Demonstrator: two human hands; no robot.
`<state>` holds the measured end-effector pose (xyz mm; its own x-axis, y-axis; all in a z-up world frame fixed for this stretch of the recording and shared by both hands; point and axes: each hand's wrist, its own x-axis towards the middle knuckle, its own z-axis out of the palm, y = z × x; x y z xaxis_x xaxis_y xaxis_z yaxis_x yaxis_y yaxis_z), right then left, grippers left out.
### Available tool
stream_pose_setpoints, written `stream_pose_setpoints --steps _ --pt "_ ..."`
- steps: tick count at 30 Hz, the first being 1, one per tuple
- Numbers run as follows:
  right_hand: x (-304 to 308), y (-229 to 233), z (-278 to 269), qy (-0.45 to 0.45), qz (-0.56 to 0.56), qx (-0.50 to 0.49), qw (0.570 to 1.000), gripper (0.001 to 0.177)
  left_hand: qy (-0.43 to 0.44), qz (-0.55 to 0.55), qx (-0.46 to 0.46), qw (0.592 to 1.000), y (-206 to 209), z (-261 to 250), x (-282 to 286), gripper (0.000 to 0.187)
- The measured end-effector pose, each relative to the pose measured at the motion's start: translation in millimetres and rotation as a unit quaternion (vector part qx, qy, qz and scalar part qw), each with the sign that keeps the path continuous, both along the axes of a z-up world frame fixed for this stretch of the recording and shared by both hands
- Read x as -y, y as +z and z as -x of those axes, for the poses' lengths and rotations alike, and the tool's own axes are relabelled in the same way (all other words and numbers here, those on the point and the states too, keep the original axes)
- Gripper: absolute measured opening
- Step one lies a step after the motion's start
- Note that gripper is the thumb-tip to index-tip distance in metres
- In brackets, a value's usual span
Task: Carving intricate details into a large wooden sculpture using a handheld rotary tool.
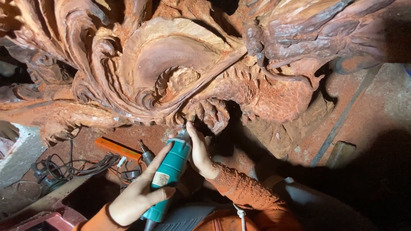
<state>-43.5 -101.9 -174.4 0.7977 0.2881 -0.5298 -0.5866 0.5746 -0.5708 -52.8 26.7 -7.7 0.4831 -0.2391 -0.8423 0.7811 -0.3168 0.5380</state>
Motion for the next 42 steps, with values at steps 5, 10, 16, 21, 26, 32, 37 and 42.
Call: stream_pose_setpoints --steps 5,10,16,21,26,32,37,42 --pt "21.2 7.1 2.4 0.024 -0.01 -0.024 0.999 0.053 0.044 0.061 0.086 0.993 -13.3 40.0 14.6 0.105" --pt "41.8 -10.6 2.7 0.059 0.016 -0.023 0.998 0.051 0.12 0.133 0.104 0.978 -33.4 57.4 29.4 0.106" --pt "65.4 -21.9 -4.7 0.087 0.194 -0.003 0.977 0.037 0.116 0.087 0.077 0.986 -55.8 74.1 49.2 0.116" --pt "75.6 -23.2 -13.6 0.104 0.2 -0.008 0.974 0.035 0.111 0.099 0.074 0.986 -48.3 63.2 57.0 0.116" --pt "73.7 -15.7 -19.8 0.078 0.158 -0.026 0.984 0.034 0.111 0.098 0.051 0.988 -47.3 51.5 57.6 0.115" --pt "73.0 -8.8 -23.4 0.095 0.13 -0.035 0.986 0.038 0.109 0.096 0.062 0.987 -52.2 50.6 58.8 0.116" --pt "73.0 0.9 -26.8 0.099 0.147 -0.036 0.983 0.046 0.097 0.082 0.044 0.991 -50.1 45.4 59.6 0.116" --pt "73.0 -3.1 -20.7 0.125 0.157 -0.002 0.98 0.052 0.097 0.055 0.046 0.993 -40.4 48.6 63.1 0.115"
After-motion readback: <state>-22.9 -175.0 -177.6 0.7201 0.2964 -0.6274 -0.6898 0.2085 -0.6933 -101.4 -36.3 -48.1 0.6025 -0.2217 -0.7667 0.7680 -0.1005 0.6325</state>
